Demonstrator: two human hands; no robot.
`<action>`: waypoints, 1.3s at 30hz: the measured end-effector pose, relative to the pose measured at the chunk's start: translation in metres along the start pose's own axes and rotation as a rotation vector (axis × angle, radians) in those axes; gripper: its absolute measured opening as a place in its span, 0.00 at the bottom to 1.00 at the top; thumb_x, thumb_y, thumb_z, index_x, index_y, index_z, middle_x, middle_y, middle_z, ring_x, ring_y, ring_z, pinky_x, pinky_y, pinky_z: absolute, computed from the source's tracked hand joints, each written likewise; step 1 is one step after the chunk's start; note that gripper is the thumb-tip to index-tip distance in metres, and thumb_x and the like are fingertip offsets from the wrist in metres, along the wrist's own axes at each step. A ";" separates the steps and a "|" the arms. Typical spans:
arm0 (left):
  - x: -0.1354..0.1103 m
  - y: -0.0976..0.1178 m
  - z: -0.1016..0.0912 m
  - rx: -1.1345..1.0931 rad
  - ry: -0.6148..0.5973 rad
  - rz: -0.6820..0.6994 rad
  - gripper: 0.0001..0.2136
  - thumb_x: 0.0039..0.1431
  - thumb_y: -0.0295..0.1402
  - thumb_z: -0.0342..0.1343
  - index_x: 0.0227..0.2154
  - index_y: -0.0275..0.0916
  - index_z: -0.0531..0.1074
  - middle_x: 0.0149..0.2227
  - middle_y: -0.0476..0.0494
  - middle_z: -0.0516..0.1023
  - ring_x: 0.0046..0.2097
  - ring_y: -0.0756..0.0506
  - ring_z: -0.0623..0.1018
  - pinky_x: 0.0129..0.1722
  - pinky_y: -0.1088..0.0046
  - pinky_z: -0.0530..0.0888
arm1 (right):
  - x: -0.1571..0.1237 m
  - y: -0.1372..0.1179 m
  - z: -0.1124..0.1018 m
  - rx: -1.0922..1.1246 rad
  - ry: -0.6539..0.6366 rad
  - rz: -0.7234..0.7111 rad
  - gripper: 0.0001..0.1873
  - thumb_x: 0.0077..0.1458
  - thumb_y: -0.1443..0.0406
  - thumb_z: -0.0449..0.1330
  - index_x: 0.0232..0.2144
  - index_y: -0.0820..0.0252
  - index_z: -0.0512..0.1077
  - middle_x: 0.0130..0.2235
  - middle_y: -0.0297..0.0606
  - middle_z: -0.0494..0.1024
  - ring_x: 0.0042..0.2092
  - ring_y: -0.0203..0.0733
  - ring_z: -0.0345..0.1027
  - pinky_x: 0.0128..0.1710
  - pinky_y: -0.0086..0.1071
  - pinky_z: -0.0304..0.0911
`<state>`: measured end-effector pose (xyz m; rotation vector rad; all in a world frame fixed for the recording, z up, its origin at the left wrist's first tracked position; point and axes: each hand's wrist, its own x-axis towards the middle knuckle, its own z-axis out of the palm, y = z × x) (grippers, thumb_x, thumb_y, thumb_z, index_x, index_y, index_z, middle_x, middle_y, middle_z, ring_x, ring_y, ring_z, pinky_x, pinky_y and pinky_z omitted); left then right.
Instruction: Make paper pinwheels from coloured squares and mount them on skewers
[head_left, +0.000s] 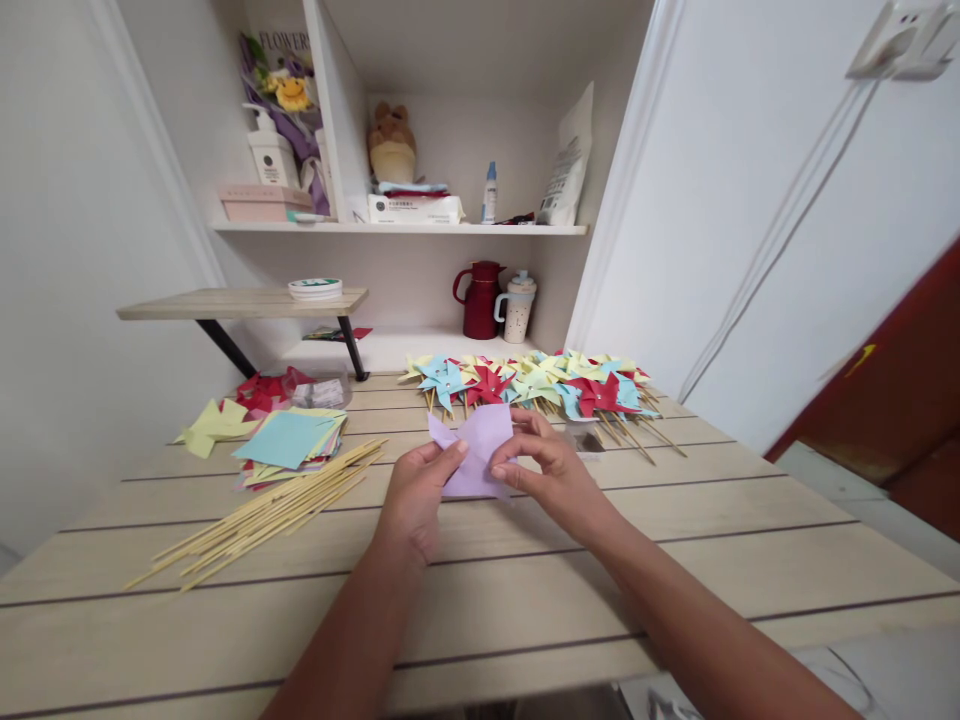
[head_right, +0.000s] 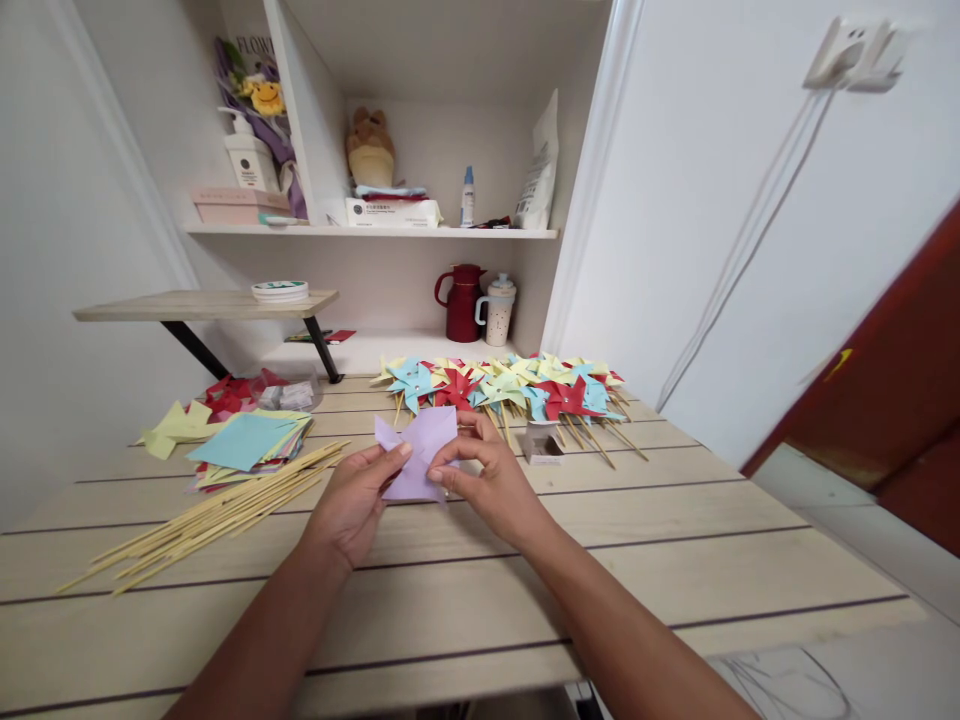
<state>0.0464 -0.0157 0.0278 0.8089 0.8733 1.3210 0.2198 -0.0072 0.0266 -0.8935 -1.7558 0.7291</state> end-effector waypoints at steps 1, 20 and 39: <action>0.000 0.000 0.000 -0.003 -0.004 -0.007 0.18 0.42 0.36 0.71 0.36 0.31 0.81 0.31 0.38 0.84 0.31 0.46 0.79 0.36 0.71 0.73 | 0.000 0.000 0.000 -0.005 0.019 0.010 0.07 0.52 0.58 0.68 0.27 0.53 0.79 0.52 0.40 0.67 0.58 0.52 0.60 0.60 0.49 0.56; 0.001 0.003 -0.001 -0.009 0.012 -0.019 0.19 0.40 0.37 0.72 0.35 0.31 0.81 0.32 0.38 0.84 0.32 0.46 0.79 0.34 0.72 0.73 | -0.001 -0.001 -0.003 0.040 -0.083 -0.079 0.04 0.52 0.60 0.69 0.33 0.45 0.82 0.59 0.36 0.62 0.60 0.52 0.59 0.62 0.51 0.56; -0.002 -0.001 0.006 0.170 0.030 0.105 0.14 0.42 0.36 0.71 0.33 0.35 0.82 0.29 0.42 0.83 0.32 0.44 0.80 0.35 0.72 0.74 | 0.001 0.001 0.001 -0.038 0.047 0.050 0.11 0.49 0.57 0.69 0.22 0.55 0.77 0.34 0.36 0.73 0.40 0.44 0.68 0.43 0.39 0.63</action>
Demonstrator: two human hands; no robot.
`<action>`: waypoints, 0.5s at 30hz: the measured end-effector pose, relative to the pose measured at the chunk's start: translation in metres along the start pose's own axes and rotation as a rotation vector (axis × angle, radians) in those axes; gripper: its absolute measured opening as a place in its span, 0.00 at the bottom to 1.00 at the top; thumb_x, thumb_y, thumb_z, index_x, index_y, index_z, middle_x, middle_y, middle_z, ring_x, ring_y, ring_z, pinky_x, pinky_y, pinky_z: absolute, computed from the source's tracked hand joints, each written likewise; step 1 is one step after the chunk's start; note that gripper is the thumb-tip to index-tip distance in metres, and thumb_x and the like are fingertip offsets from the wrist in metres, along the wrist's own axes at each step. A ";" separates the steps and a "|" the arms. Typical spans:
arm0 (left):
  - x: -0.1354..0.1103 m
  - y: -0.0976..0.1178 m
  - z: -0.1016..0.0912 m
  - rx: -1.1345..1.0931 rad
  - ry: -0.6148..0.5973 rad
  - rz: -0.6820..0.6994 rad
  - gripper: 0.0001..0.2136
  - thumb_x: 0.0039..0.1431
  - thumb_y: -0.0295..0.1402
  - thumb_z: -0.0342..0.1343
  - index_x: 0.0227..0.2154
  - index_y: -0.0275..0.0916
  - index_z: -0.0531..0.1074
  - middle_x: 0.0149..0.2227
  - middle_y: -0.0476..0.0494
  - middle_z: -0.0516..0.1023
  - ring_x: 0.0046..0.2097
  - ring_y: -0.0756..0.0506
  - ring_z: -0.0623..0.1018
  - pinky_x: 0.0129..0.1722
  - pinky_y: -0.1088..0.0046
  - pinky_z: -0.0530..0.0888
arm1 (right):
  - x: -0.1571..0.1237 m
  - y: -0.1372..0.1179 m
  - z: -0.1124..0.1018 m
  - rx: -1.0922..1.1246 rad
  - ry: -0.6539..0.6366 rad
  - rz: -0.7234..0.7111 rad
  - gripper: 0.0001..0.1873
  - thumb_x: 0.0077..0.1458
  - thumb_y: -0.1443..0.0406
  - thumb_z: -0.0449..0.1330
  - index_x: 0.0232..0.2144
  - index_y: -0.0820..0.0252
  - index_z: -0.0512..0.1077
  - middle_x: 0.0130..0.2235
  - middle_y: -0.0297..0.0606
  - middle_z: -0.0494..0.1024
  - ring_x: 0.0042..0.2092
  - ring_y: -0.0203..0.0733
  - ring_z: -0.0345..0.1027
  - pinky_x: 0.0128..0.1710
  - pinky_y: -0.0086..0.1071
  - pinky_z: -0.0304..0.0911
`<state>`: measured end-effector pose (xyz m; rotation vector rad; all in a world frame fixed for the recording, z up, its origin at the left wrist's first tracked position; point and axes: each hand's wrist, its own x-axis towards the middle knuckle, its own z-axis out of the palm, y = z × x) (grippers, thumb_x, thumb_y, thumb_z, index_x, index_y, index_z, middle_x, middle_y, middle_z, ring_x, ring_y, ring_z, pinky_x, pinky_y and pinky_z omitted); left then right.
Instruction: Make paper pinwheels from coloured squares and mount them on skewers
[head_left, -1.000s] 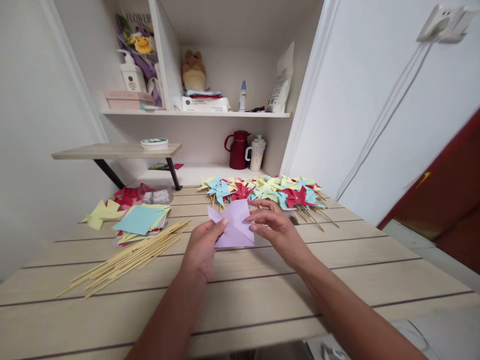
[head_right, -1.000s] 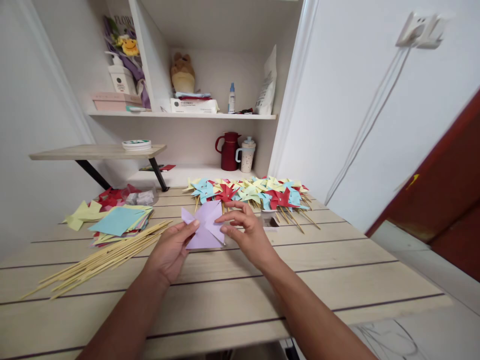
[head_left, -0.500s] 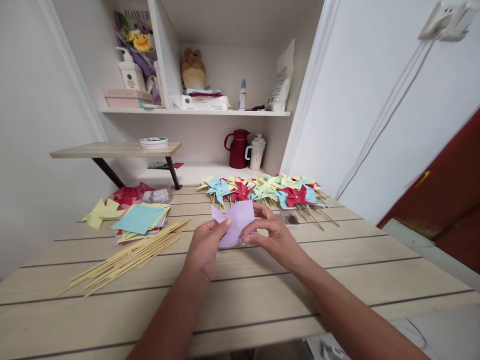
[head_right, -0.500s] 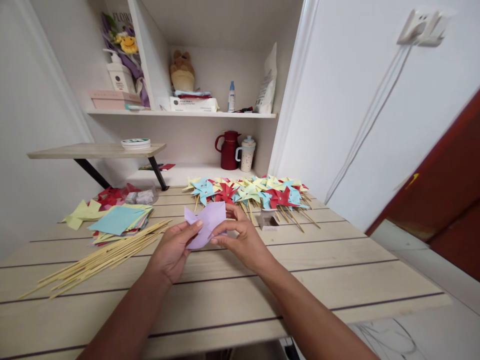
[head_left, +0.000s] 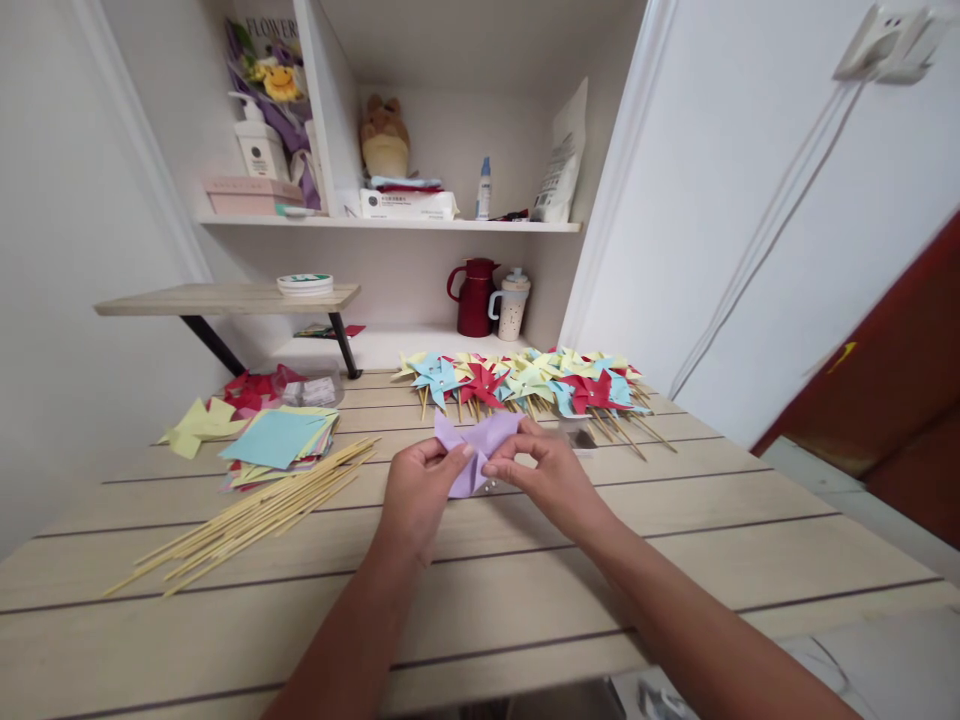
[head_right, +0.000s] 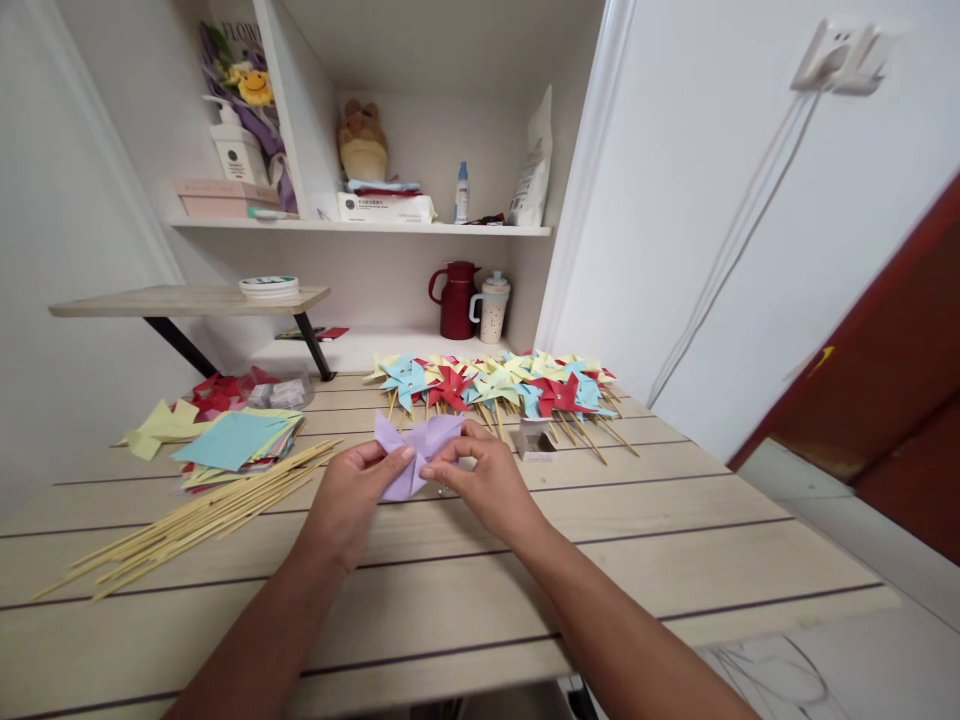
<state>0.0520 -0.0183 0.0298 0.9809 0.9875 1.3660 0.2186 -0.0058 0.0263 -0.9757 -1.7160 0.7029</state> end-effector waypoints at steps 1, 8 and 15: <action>0.000 0.000 0.001 0.008 0.001 0.004 0.14 0.42 0.36 0.71 0.33 0.35 0.82 0.29 0.42 0.83 0.32 0.44 0.80 0.35 0.72 0.74 | 0.000 0.000 0.000 -0.002 0.012 0.012 0.11 0.49 0.57 0.69 0.22 0.56 0.77 0.34 0.35 0.73 0.39 0.44 0.68 0.43 0.38 0.63; 0.001 -0.001 0.001 0.042 0.017 0.014 0.13 0.42 0.35 0.71 0.32 0.35 0.82 0.28 0.42 0.83 0.32 0.44 0.80 0.35 0.72 0.74 | -0.001 -0.002 0.001 0.006 0.031 0.032 0.11 0.49 0.58 0.68 0.22 0.56 0.76 0.33 0.35 0.74 0.37 0.43 0.68 0.42 0.37 0.63; -0.001 0.000 0.003 0.087 0.014 0.038 0.10 0.43 0.33 0.69 0.30 0.35 0.82 0.29 0.42 0.83 0.32 0.44 0.80 0.35 0.72 0.74 | -0.001 -0.004 0.001 -0.008 0.048 0.057 0.12 0.49 0.57 0.68 0.21 0.56 0.75 0.33 0.36 0.74 0.38 0.44 0.69 0.41 0.38 0.63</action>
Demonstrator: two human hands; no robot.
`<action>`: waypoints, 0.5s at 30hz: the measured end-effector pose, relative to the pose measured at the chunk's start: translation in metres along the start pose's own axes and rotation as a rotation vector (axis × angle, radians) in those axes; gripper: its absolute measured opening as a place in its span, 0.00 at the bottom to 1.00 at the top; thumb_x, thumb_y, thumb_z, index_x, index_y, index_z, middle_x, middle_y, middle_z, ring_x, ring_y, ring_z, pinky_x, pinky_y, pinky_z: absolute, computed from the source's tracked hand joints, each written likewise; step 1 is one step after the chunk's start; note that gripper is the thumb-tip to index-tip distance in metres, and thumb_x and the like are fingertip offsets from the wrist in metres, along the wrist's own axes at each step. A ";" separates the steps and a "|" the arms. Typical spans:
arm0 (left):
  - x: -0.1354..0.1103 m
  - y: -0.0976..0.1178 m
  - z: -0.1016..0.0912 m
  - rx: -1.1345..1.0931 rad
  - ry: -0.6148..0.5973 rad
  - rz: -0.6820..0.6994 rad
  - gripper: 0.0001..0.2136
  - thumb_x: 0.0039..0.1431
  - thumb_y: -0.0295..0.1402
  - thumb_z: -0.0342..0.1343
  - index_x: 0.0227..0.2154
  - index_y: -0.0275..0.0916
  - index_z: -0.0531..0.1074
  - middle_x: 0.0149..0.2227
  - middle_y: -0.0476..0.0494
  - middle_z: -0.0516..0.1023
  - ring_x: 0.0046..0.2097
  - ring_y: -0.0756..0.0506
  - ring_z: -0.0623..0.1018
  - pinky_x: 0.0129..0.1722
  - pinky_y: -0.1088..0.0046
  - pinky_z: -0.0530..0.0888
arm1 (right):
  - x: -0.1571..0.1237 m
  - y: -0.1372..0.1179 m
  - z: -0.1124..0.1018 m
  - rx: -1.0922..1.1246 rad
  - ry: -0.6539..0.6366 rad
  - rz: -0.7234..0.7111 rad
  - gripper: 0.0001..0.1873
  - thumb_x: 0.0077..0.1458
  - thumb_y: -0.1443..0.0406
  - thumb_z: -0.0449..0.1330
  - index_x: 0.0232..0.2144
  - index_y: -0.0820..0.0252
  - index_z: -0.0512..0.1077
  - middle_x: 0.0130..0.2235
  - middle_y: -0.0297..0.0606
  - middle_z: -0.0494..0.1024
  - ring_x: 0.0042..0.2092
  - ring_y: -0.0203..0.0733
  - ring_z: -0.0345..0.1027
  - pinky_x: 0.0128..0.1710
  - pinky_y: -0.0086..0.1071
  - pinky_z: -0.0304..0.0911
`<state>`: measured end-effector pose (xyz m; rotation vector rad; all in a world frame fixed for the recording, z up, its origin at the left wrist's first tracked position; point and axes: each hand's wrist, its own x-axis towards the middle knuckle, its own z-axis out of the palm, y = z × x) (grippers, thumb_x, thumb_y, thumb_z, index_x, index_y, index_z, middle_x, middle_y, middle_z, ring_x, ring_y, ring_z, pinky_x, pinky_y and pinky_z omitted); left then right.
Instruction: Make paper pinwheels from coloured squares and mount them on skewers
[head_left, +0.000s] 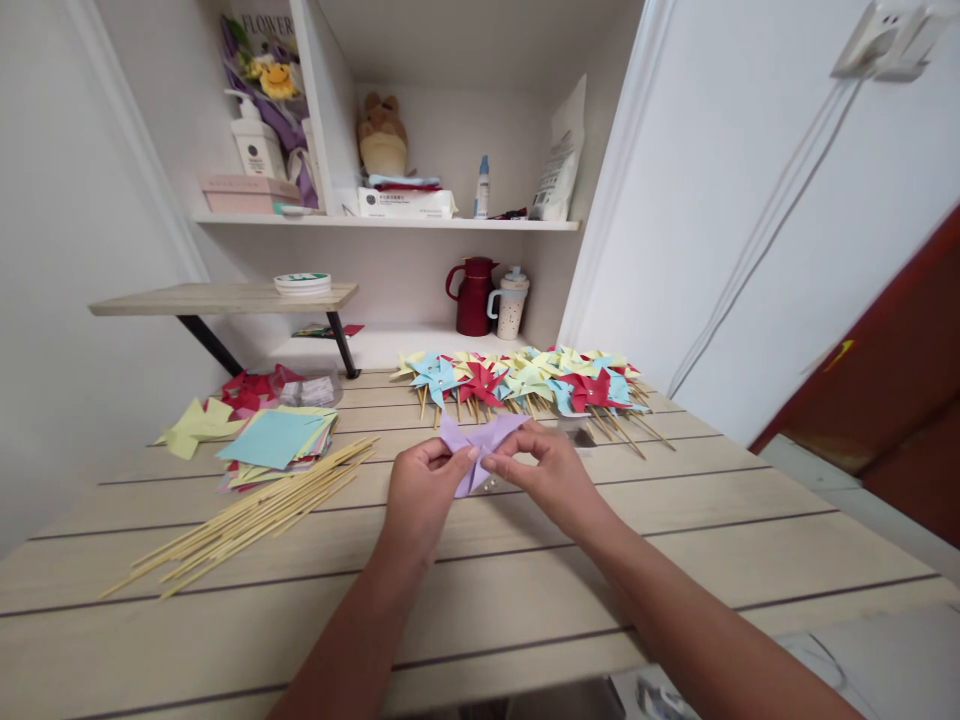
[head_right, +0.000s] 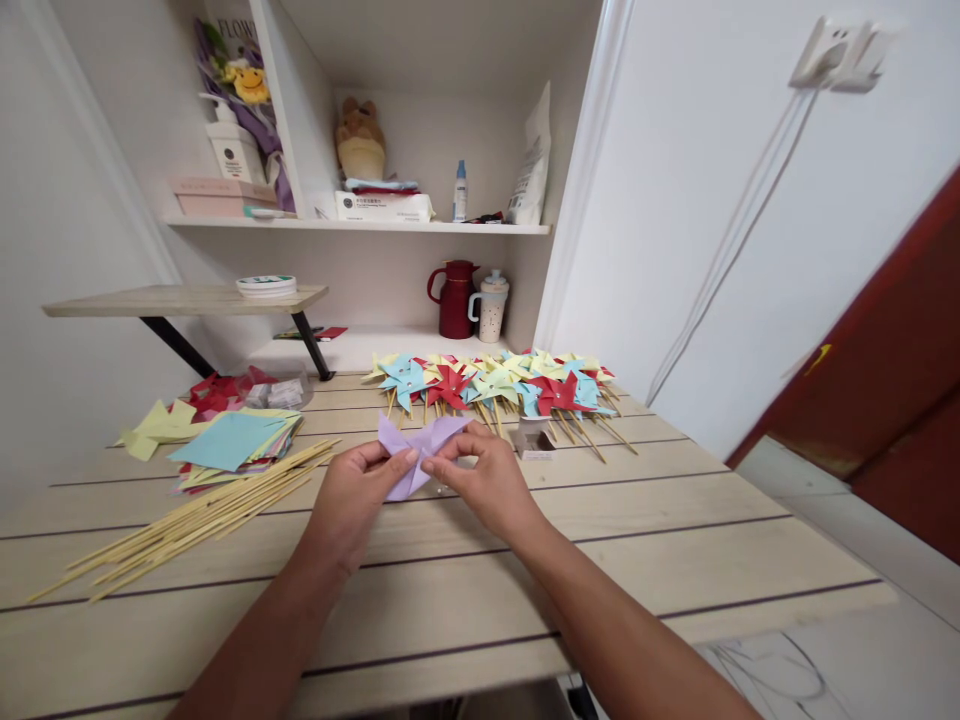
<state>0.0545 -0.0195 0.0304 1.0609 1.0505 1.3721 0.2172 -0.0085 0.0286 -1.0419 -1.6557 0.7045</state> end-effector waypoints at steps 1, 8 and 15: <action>0.000 0.000 0.000 0.006 -0.005 0.004 0.10 0.43 0.33 0.69 0.31 0.35 0.82 0.29 0.41 0.83 0.33 0.43 0.80 0.36 0.71 0.74 | 0.000 0.000 0.000 -0.003 0.003 0.002 0.12 0.49 0.57 0.68 0.21 0.56 0.75 0.33 0.36 0.75 0.38 0.44 0.69 0.41 0.38 0.63; 0.003 -0.002 0.001 0.060 -0.013 0.021 0.11 0.44 0.34 0.67 0.32 0.35 0.82 0.30 0.41 0.83 0.34 0.42 0.80 0.35 0.71 0.74 | -0.001 0.005 0.001 -0.028 0.012 -0.004 0.11 0.49 0.57 0.68 0.22 0.56 0.76 0.33 0.36 0.76 0.38 0.44 0.70 0.42 0.39 0.63; 0.006 -0.005 -0.002 0.263 0.074 0.168 0.07 0.48 0.33 0.64 0.31 0.37 0.81 0.31 0.45 0.82 0.32 0.45 0.78 0.33 0.72 0.71 | 0.002 0.003 -0.005 -0.055 0.177 -0.161 0.07 0.53 0.59 0.66 0.35 0.54 0.76 0.46 0.40 0.72 0.51 0.48 0.67 0.49 0.42 0.65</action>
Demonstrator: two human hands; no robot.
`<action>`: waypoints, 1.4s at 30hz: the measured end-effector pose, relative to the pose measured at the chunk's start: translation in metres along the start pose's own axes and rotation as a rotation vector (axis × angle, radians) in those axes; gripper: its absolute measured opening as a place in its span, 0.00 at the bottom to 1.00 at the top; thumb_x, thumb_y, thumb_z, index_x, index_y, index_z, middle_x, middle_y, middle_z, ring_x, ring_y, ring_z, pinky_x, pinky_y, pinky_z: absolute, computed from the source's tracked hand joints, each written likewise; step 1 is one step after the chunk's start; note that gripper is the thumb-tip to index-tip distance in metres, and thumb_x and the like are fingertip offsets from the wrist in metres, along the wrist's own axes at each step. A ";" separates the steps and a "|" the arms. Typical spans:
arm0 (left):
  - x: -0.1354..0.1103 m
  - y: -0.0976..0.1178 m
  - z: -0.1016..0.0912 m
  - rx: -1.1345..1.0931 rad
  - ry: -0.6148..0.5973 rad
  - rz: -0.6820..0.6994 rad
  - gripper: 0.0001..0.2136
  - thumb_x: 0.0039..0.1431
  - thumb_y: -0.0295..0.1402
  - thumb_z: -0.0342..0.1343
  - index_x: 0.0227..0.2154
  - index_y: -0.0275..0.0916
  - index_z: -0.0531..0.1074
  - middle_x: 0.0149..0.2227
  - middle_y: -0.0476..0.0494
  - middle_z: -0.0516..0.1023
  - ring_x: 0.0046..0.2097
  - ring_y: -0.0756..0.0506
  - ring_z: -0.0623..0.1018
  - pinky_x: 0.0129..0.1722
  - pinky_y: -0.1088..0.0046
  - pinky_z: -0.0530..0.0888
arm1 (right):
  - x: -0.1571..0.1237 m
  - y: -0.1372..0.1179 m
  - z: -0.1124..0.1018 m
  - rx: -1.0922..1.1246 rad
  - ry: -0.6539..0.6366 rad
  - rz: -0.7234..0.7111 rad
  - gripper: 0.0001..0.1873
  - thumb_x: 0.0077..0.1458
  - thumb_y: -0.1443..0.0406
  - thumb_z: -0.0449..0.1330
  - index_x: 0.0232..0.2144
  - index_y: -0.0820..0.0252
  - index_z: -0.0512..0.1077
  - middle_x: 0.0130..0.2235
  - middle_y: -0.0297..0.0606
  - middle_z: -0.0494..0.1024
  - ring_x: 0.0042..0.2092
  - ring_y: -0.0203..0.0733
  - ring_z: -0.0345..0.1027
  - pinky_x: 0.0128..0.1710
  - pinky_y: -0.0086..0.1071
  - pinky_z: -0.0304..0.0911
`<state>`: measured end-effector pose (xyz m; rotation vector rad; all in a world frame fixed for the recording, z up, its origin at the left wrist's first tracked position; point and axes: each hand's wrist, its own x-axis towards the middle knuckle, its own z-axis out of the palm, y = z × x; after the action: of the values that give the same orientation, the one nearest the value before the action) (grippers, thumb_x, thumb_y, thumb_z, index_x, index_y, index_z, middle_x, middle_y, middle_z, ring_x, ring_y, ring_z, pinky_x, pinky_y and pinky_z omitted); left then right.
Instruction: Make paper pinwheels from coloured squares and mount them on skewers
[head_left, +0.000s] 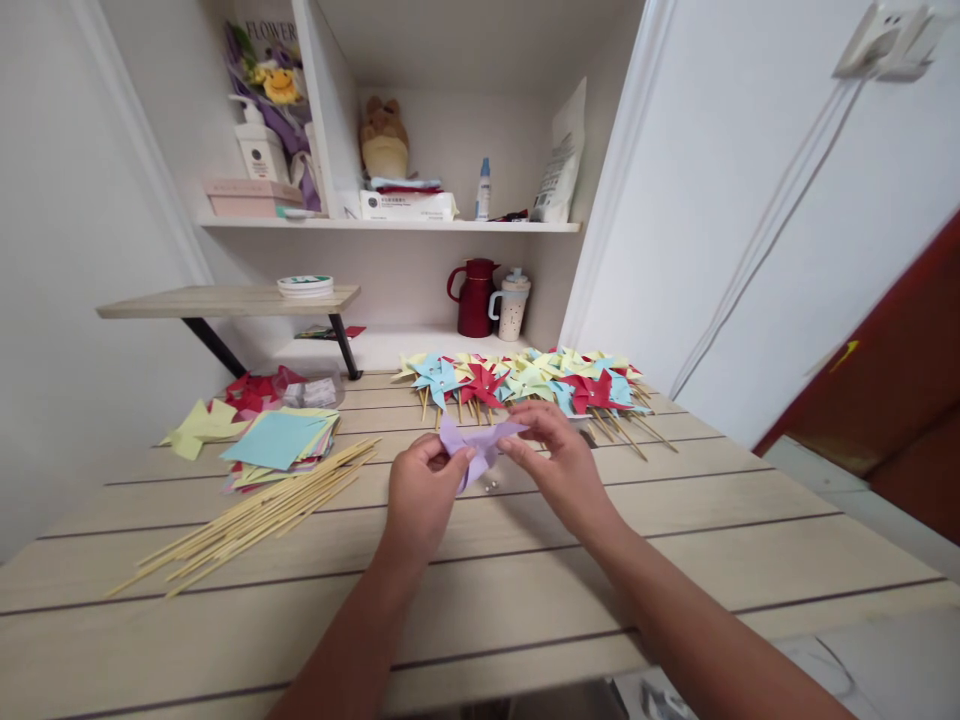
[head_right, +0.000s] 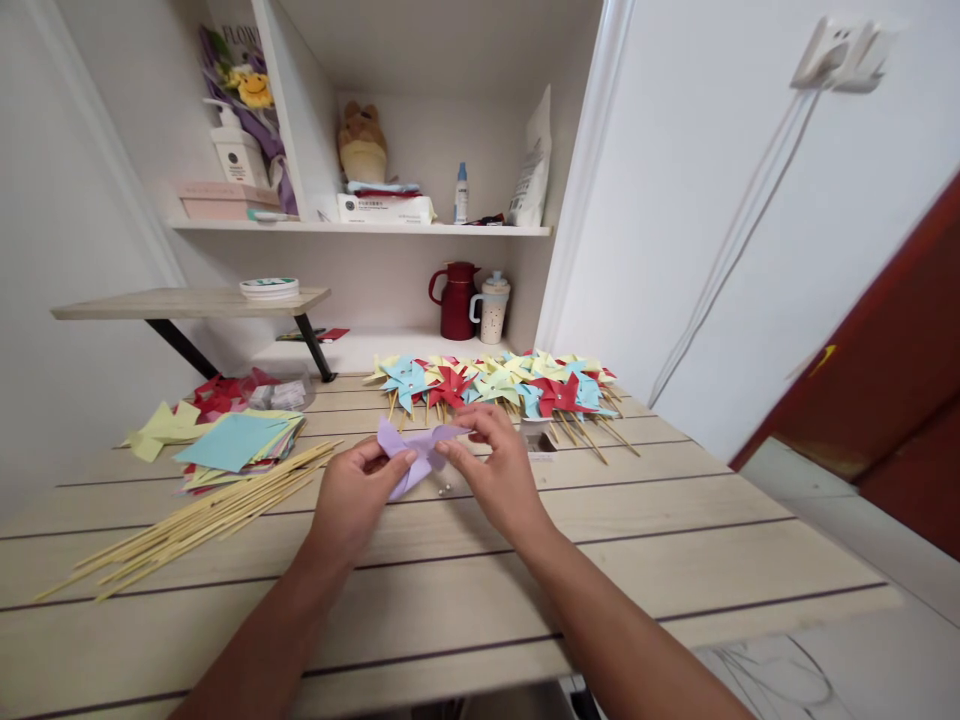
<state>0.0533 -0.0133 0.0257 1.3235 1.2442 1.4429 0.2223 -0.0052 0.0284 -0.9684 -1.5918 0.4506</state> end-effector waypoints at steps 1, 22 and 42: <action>0.000 0.000 -0.001 0.074 0.018 0.070 0.05 0.49 0.31 0.63 0.30 0.37 0.81 0.31 0.45 0.81 0.33 0.45 0.78 0.33 0.72 0.71 | 0.000 -0.001 -0.002 -0.039 0.029 -0.048 0.11 0.54 0.59 0.66 0.40 0.53 0.76 0.49 0.41 0.71 0.53 0.49 0.65 0.50 0.43 0.64; -0.002 -0.009 0.001 0.706 0.027 0.776 0.05 0.60 0.26 0.58 0.32 0.42 0.78 0.33 0.48 0.81 0.38 0.45 0.78 0.44 0.63 0.66 | -0.002 0.000 -0.002 -0.410 -0.129 -0.374 0.03 0.57 0.68 0.64 0.32 0.54 0.77 0.42 0.37 0.82 0.48 0.49 0.68 0.51 0.47 0.57; 0.005 -0.009 -0.003 -0.191 -0.081 -0.028 0.24 0.48 0.45 0.68 0.47 0.40 0.77 0.51 0.35 0.78 0.54 0.39 0.75 0.55 0.61 0.69 | 0.007 0.011 0.012 0.691 -0.017 0.640 0.18 0.33 0.56 0.75 0.23 0.62 0.77 0.25 0.35 0.78 0.27 0.36 0.64 0.30 0.31 0.55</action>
<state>0.0495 -0.0067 0.0184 1.2184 1.0415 1.4353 0.2149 0.0091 0.0216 -0.8983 -0.9769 1.3490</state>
